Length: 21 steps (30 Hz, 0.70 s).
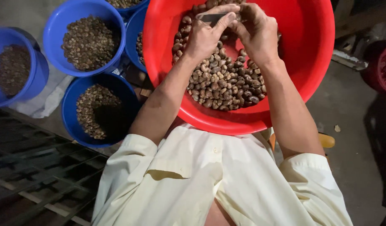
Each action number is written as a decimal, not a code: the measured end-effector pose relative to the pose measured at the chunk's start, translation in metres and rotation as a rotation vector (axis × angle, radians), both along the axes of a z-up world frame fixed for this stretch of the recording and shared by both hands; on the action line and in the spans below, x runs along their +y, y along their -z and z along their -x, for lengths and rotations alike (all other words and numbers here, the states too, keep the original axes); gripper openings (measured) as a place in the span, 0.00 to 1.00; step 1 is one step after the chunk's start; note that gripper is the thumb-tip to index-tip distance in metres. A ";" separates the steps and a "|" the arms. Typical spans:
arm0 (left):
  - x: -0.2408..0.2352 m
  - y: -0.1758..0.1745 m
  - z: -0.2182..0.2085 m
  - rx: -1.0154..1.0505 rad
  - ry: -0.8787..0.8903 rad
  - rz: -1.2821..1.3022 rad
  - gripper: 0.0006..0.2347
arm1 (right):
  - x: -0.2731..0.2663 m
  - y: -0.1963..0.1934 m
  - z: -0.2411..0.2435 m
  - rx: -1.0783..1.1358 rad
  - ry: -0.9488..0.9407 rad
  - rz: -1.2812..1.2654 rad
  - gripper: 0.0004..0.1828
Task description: Peeling the outer skin of cashew nuts using a small knife
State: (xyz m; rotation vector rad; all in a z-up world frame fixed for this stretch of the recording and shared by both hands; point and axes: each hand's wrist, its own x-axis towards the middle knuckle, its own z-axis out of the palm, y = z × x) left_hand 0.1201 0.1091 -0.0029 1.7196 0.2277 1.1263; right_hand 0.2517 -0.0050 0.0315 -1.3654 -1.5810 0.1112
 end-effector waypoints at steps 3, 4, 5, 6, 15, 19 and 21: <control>0.005 0.007 0.001 0.042 -0.064 0.061 0.08 | 0.002 0.006 0.004 0.090 0.022 0.026 0.14; 0.004 0.004 0.002 0.038 -0.066 0.063 0.08 | 0.002 0.002 0.004 0.086 0.020 0.028 0.14; 0.002 0.001 0.002 0.002 -0.044 0.066 0.07 | 0.001 -0.001 0.006 0.127 -0.019 0.038 0.14; 0.001 -0.002 0.003 -0.034 -0.023 0.069 0.07 | 0.000 -0.005 0.007 0.168 -0.059 0.047 0.13; -0.003 -0.005 0.005 -0.032 0.014 0.085 0.08 | -0.001 -0.015 0.014 0.645 -0.174 0.299 0.13; 0.000 0.002 0.002 -0.013 -0.063 0.045 0.09 | -0.003 -0.019 0.014 0.725 -0.187 0.337 0.12; -0.003 -0.001 0.005 0.001 -0.034 0.169 0.10 | -0.005 -0.027 0.017 0.770 -0.192 0.369 0.18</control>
